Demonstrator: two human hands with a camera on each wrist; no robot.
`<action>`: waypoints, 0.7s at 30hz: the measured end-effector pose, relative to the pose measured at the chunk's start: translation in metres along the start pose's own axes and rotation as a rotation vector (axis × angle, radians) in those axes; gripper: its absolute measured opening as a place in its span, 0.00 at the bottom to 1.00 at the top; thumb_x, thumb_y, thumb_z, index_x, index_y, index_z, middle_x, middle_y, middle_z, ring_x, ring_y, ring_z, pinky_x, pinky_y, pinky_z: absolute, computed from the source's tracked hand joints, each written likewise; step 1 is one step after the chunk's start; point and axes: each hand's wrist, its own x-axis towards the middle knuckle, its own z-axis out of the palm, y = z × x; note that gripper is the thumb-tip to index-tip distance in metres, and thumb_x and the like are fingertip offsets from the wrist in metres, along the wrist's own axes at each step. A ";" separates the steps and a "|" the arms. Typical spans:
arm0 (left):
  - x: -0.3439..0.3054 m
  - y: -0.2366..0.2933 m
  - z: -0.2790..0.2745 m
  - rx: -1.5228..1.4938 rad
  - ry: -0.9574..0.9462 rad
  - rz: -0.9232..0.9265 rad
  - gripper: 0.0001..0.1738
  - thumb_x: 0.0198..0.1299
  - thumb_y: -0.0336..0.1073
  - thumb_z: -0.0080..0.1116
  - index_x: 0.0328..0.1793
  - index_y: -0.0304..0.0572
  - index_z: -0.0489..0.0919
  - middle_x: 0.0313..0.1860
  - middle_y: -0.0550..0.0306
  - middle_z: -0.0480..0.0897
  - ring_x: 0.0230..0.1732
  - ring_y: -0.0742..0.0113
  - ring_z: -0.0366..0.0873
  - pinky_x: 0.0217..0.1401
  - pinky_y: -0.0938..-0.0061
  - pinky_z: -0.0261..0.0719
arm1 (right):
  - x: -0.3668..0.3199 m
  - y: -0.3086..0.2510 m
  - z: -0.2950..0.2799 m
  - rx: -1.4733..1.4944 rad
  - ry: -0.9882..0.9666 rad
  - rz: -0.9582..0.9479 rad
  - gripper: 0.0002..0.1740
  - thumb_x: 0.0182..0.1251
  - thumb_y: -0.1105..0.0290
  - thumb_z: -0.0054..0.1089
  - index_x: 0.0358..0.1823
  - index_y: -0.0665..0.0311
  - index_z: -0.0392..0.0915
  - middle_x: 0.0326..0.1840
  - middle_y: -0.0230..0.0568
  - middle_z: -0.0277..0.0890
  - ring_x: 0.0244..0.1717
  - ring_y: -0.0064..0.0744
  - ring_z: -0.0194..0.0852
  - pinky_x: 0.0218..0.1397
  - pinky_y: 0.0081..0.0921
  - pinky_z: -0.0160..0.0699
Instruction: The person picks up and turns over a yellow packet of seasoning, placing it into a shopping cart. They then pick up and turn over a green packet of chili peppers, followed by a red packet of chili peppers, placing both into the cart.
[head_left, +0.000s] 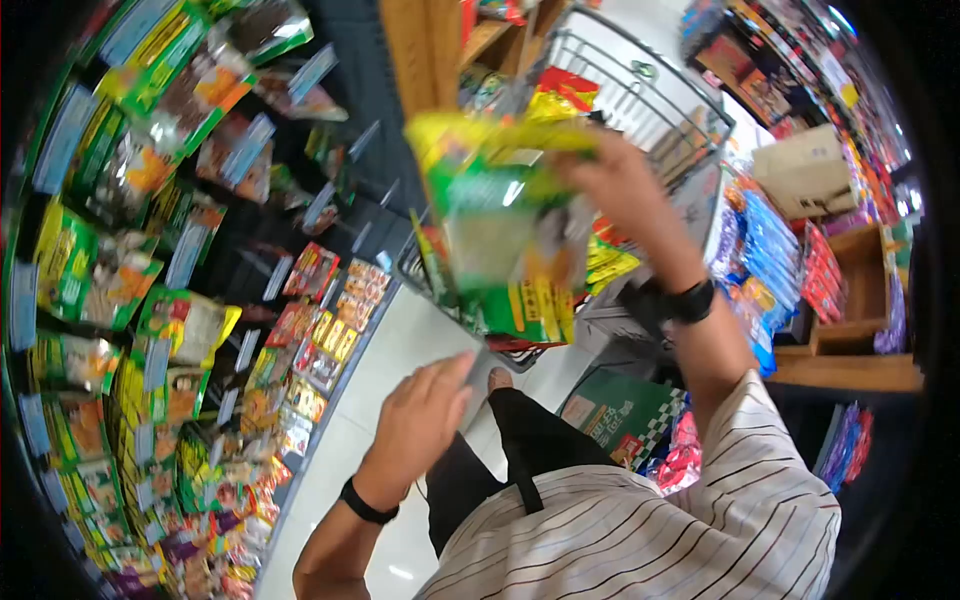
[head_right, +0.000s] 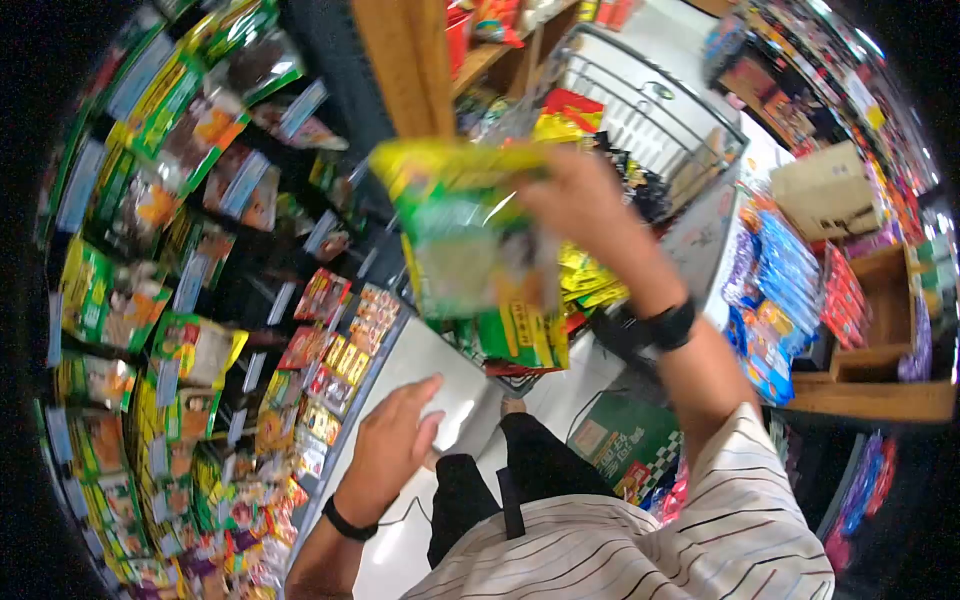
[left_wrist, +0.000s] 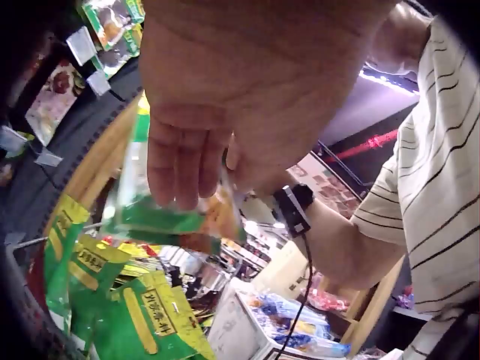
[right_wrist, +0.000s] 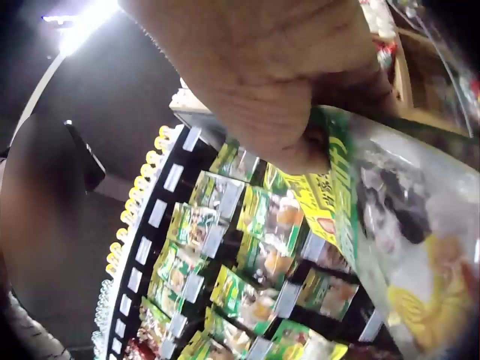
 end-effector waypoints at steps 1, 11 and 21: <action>-0.010 -0.015 0.006 0.012 -0.008 -0.100 0.26 0.61 0.30 0.63 0.66 0.42 0.73 0.51 0.45 0.82 0.49 0.48 0.83 0.52 0.61 0.81 | 0.010 -0.017 -0.013 -0.112 0.058 0.163 0.16 0.70 0.70 0.57 0.57 0.65 0.80 0.45 0.30 0.83 0.44 0.20 0.77 0.52 0.21 0.76; -0.200 -0.117 0.052 0.128 -0.026 -0.791 0.19 0.67 0.37 0.57 0.62 0.42 0.72 0.43 0.42 0.85 0.44 0.46 0.84 0.47 0.58 0.83 | 0.034 0.281 0.000 -0.636 -0.096 0.010 0.16 0.65 0.71 0.59 0.54 0.63 0.80 0.48 0.56 0.81 0.51 0.57 0.80 0.52 0.39 0.78; -0.364 -0.170 0.147 -0.080 -0.164 -1.123 0.23 0.66 0.46 0.55 0.61 0.40 0.73 0.49 0.41 0.83 0.52 0.44 0.81 0.55 0.53 0.79 | -0.015 0.055 0.103 -0.524 -0.464 -0.185 0.22 0.64 0.66 0.66 0.56 0.68 0.77 0.51 0.56 0.80 0.55 0.55 0.78 0.59 0.38 0.77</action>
